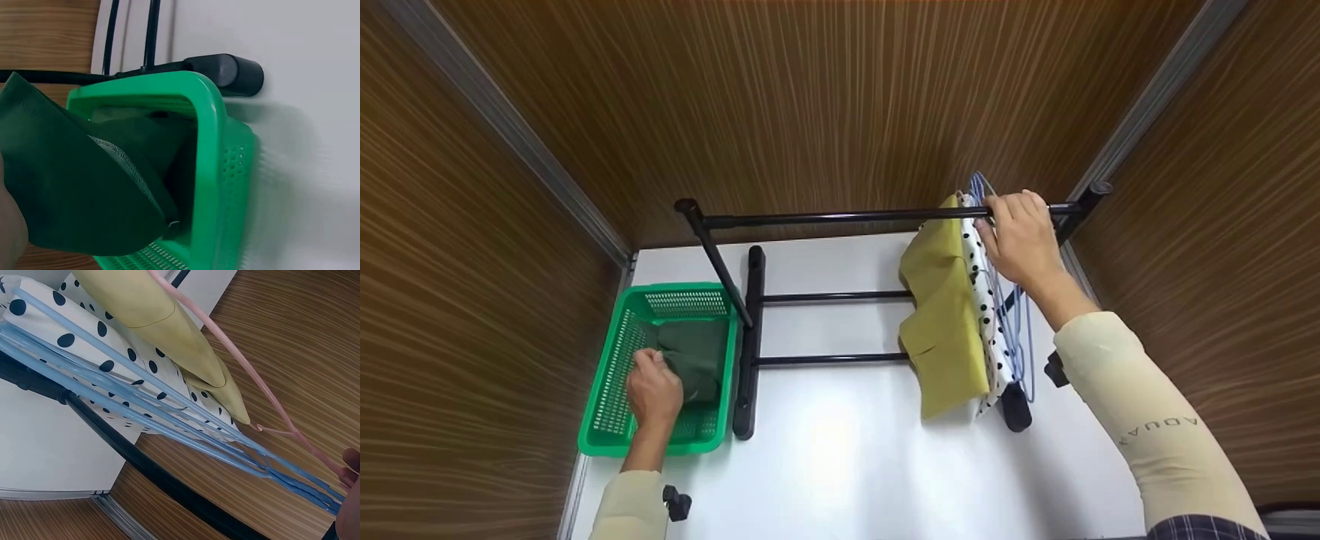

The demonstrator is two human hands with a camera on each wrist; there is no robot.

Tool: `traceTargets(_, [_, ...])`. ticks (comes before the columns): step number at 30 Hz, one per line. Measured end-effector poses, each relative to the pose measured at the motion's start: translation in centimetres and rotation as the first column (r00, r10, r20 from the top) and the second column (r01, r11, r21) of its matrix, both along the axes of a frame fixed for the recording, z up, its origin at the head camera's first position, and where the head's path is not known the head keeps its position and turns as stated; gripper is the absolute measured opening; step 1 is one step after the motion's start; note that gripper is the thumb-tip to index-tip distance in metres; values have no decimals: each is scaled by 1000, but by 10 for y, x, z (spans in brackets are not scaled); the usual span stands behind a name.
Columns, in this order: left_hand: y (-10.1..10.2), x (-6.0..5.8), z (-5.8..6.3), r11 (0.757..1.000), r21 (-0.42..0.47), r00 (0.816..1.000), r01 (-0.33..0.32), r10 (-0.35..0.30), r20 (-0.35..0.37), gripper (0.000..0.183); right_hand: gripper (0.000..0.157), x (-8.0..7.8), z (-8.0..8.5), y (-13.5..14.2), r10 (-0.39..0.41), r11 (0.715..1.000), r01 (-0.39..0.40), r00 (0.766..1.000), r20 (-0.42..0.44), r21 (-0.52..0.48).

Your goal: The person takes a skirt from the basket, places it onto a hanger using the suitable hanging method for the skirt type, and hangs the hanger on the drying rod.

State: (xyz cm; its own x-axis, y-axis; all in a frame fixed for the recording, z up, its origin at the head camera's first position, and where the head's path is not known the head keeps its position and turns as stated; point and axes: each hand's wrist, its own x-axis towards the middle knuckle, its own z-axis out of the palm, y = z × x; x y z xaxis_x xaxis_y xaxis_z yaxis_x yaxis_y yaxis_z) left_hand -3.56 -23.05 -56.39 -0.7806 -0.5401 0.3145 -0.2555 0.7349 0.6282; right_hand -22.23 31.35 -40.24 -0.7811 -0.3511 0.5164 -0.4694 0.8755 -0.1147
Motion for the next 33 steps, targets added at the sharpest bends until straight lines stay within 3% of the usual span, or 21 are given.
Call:
traceTargets(7, [16, -9, 16, 997, -21, 994, 80, -82, -79, 22, 32, 1, -1, -1, 2, 999, -3, 999, -33, -36])
traceTargets(12, [37, -14, 37, 989, -55, 976, 137, -144, -162, 16, 45, 10, -11, -19, 5, 995, -9, 999, -40, -103])
traceTargets(18, [69, -28, 65, 965, -124, 932, 233, -258, -255, 10, 64, 24, -24, -50, 6, 993, -16, 996, -87, -121])
traceTargets(24, [102, -43, 91, 927, -189, 886, 323, -366, -284, 7, 64, 43, -40, -77, 99, 992, -106, 991, -91, -70])
traceTargets(30, [135, -62, 109, 875, -238, 834, 422, -477, -276, 10, 59, 58, -58, -95, 210, 977, -210, 978, 1, 43])
traceTargets(33, [149, -67, 117, 843, -244, 808, 479, -533, -253, 11, 62, 65, -65, -103, 282, 957, -287, 955, 90, 49])
